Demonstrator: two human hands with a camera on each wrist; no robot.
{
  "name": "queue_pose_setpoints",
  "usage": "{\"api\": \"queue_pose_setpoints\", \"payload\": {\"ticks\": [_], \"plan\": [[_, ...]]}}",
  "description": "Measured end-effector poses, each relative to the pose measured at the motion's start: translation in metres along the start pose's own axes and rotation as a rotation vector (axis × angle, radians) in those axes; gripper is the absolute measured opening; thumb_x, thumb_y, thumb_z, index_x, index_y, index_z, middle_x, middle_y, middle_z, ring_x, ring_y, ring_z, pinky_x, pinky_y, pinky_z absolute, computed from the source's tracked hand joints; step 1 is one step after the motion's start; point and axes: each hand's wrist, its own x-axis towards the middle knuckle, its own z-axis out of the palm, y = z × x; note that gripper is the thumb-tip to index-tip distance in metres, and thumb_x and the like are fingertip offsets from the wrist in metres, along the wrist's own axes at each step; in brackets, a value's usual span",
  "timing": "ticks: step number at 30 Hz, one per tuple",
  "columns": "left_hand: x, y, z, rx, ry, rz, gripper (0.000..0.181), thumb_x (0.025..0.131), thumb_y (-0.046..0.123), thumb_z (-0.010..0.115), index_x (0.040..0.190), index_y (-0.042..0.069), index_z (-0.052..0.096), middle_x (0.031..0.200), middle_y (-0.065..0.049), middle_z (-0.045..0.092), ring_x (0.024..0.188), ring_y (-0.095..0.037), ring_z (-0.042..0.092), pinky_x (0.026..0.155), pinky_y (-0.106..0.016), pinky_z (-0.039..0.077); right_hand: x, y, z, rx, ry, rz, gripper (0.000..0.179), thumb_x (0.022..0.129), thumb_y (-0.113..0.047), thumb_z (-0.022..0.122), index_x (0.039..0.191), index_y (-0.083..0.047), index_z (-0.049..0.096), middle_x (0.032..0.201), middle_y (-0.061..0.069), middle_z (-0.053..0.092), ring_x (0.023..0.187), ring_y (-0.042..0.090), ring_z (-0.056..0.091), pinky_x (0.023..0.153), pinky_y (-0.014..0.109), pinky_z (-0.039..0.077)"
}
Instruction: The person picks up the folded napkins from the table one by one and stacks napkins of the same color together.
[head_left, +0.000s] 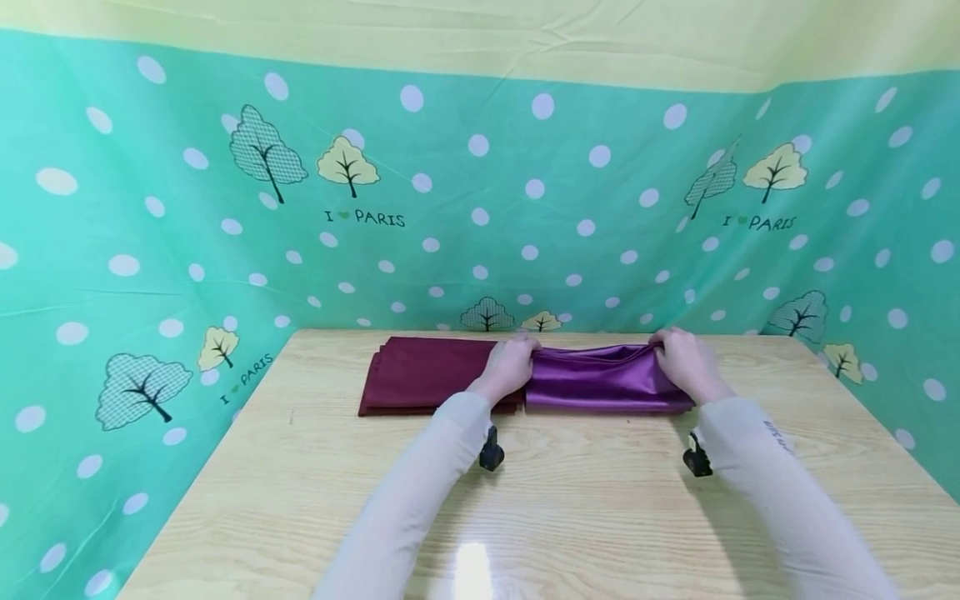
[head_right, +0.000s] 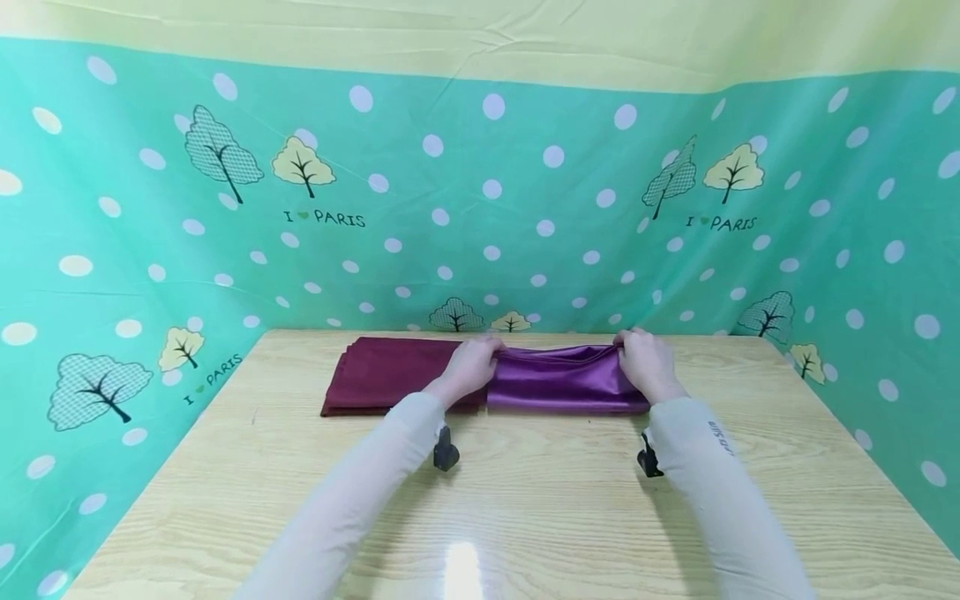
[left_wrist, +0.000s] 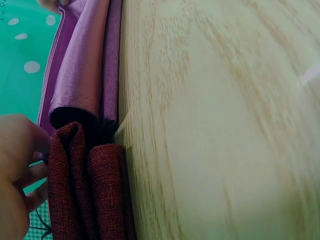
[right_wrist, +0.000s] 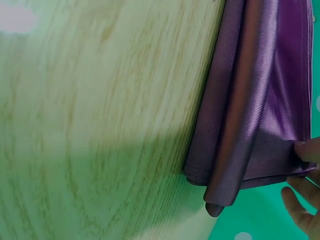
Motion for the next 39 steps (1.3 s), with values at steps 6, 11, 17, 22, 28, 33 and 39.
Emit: {"api": "queue_pose_setpoints", "payload": {"ticks": [6, 11, 17, 22, 28, 33, 39], "plan": [[-0.001, 0.0, 0.005, -0.026, 0.041, -0.02, 0.027, 0.088, 0.006, 0.05, 0.108, 0.015, 0.065, 0.11, -0.001, 0.063, 0.093, -0.018, 0.063, 0.078, -0.03, 0.051, -0.001, -0.001, 0.004, -0.003, -0.004, 0.032, 0.021, 0.085, -0.007, 0.053, 0.102, -0.003, 0.064, 0.101, 0.023, 0.06, 0.089, 0.045, 0.056, 0.071, 0.057, 0.044], [-0.002, -0.001, 0.009, -0.063, 0.071, -0.051, 0.024, 0.087, 0.006, 0.052, 0.105, 0.014, 0.066, 0.106, -0.001, 0.064, 0.089, -0.017, 0.063, 0.073, -0.027, 0.052, -0.002, -0.001, 0.007, -0.007, 0.003, 0.051, 0.021, 0.085, -0.007, 0.053, 0.103, -0.003, 0.065, 0.101, 0.023, 0.06, 0.088, 0.045, 0.057, 0.07, 0.056, 0.045], [-0.002, -0.002, 0.011, -0.08, 0.07, -0.09, 0.023, 0.087, 0.008, 0.054, 0.105, 0.014, 0.065, 0.104, 0.0, 0.065, 0.088, -0.017, 0.064, 0.072, -0.028, 0.052, -0.003, -0.001, 0.009, -0.027, 0.012, 0.052, 0.023, 0.086, -0.005, 0.052, 0.104, -0.003, 0.066, 0.099, 0.023, 0.061, 0.085, 0.044, 0.057, 0.067, 0.054, 0.046], [-0.003, 0.0, 0.012, -0.075, 0.076, -0.104, 0.021, 0.087, 0.009, 0.055, 0.104, 0.014, 0.066, 0.102, 0.001, 0.066, 0.087, -0.016, 0.064, 0.069, -0.029, 0.052, -0.004, -0.001, 0.011, -0.016, 0.014, 0.054, 0.025, 0.086, -0.005, 0.049, 0.104, 0.0, 0.066, 0.098, 0.025, 0.06, 0.087, 0.045, 0.057, 0.07, 0.054, 0.046], [-0.003, 0.002, 0.009, -0.09, 0.07, -0.121, 0.021, 0.087, 0.009, 0.055, 0.105, 0.014, 0.065, 0.104, 0.0, 0.064, 0.083, -0.016, 0.064, 0.065, -0.027, 0.052, -0.006, 0.001, 0.013, 0.028, -0.004, 0.074, 0.024, 0.085, -0.005, 0.052, 0.104, 0.005, 0.063, 0.105, 0.028, 0.058, 0.093, 0.047, 0.055, 0.074, 0.056, 0.045], [-0.002, 0.001, 0.006, -0.13, 0.061, -0.135, 0.025, 0.087, 0.007, 0.053, 0.109, 0.014, 0.063, 0.11, 0.001, 0.061, 0.082, -0.016, 0.063, 0.064, -0.026, 0.051, -0.006, 0.004, 0.012, 0.042, 0.007, 0.077, 0.027, 0.083, -0.004, 0.054, 0.107, 0.007, 0.06, 0.107, 0.03, 0.055, 0.096, 0.047, 0.053, 0.074, 0.058, 0.045], [0.0, -0.003, 0.001, -0.144, 0.05, -0.117, 0.023, 0.087, 0.006, 0.053, 0.106, 0.014, 0.062, 0.107, 0.001, 0.061, 0.085, -0.016, 0.063, 0.069, -0.028, 0.052, -0.003, 0.006, 0.008, 0.046, 0.031, 0.084, 0.028, 0.083, -0.005, 0.053, 0.108, 0.006, 0.058, 0.102, 0.029, 0.054, 0.093, 0.047, 0.053, 0.071, 0.058, 0.045]]}}
